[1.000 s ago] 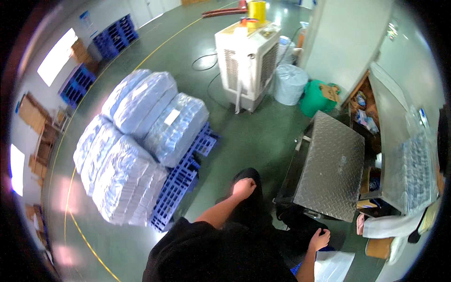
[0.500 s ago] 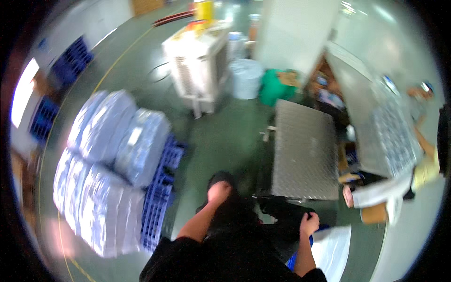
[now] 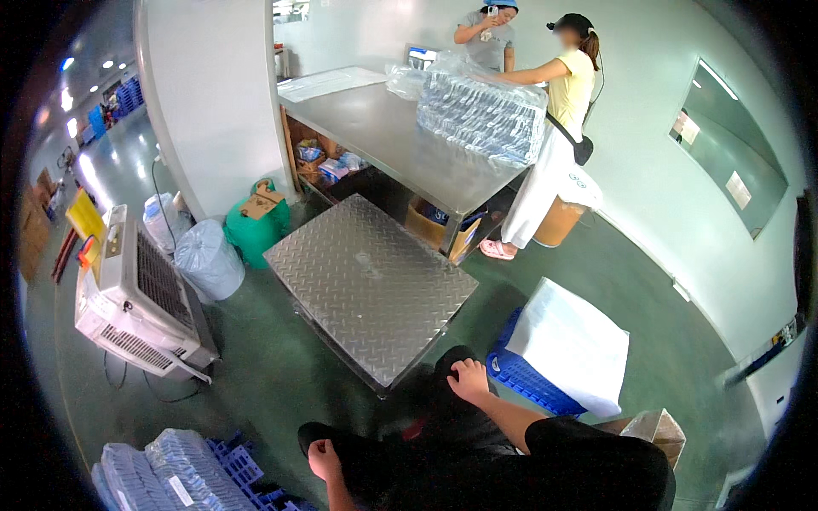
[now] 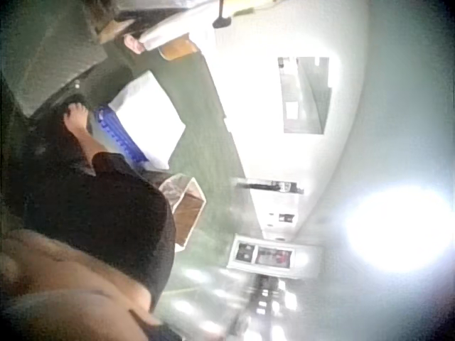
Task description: The person wraps a large stack of items in plastic wrap and secures it with tape. They then place the wrapped package onto a pallet and apply a label to the side.
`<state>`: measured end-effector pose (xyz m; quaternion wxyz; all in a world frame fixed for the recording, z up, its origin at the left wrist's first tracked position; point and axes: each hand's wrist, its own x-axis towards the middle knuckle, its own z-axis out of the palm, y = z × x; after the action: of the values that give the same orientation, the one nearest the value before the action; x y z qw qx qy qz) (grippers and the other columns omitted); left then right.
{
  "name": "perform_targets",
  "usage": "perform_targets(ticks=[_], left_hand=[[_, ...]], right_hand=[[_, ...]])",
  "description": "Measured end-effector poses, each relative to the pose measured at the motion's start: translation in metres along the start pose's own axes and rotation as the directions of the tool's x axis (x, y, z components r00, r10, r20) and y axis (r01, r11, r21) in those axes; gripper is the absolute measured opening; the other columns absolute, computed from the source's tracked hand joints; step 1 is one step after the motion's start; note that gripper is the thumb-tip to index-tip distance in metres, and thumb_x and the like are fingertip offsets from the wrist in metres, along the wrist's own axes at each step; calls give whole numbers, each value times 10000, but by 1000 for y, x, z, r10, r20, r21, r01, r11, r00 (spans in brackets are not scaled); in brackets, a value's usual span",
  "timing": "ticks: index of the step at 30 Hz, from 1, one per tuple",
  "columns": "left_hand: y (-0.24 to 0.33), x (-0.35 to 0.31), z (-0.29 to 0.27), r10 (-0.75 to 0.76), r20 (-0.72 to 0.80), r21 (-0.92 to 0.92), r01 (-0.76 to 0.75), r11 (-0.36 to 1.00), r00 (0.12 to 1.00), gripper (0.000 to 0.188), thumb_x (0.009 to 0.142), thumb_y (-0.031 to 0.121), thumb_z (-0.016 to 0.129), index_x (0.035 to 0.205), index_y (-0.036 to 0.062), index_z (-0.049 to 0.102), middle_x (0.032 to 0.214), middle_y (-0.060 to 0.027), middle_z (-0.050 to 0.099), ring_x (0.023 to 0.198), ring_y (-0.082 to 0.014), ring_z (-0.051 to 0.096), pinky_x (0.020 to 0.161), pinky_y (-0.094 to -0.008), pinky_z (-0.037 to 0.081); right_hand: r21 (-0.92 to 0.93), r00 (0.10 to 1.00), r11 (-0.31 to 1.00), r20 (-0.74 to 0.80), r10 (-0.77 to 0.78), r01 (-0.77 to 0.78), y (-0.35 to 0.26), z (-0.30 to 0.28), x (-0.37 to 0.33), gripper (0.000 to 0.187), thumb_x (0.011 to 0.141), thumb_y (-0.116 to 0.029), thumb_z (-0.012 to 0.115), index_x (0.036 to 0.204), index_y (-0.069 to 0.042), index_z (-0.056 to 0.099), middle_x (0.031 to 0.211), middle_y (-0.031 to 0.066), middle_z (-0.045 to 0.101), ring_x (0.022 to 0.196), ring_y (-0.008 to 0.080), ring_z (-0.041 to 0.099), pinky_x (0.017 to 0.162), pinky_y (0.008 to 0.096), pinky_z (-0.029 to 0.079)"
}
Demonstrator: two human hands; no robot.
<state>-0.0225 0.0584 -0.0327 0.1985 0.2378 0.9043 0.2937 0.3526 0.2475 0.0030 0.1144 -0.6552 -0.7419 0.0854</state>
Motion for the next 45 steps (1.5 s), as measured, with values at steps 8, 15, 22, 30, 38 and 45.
perform_targets(ticks=[8,15,22,30,38,45], left_hand=[[9,2,-7,57,-1,98,-56,994,998,129,812,204,715,811,79,685,760,-103,657,706,-296,648,646,-423,509],[31,43,-32,-98,245,174,55,983,964,197,792,265,739,840,75,718,798,-106,696,771,-302,677,704,-439,529],[-10,93,-80,-155,424,183,83,980,892,293,784,314,734,877,37,727,867,-167,724,847,-354,695,797,-453,544],[-3,213,-148,142,669,162,-329,930,730,341,800,378,688,889,57,760,843,-177,726,832,-351,707,745,-461,545],[50,302,-187,-229,800,-58,451,891,555,296,831,307,651,833,20,725,687,-118,670,627,-246,633,618,-385,511],[109,295,-227,-81,650,-100,190,977,755,163,878,159,660,922,5,686,725,-32,639,673,-144,605,581,-315,475]], right_hand=[[-56,998,998,65,-9,12,-27,23,28,188,784,-297,736,869,-160,640,899,82,622,954,328,595,843,470,435],[6,873,996,482,76,-91,-52,10,72,306,824,-364,701,975,-97,698,959,149,683,938,368,647,868,476,491],[234,772,919,627,107,-317,-130,-110,77,452,866,-462,670,1087,-68,686,987,155,716,936,302,684,811,419,530],[76,613,700,556,561,-710,-140,-183,-63,456,812,-508,650,1026,-112,726,995,165,723,968,339,681,874,436,529],[-59,611,986,778,145,-159,-98,-82,-233,365,922,-438,551,931,-143,765,918,120,736,895,296,703,790,442,562],[-112,771,968,628,-106,224,-145,-31,-101,178,865,-204,563,827,-173,734,926,98,725,845,267,701,687,435,565]])
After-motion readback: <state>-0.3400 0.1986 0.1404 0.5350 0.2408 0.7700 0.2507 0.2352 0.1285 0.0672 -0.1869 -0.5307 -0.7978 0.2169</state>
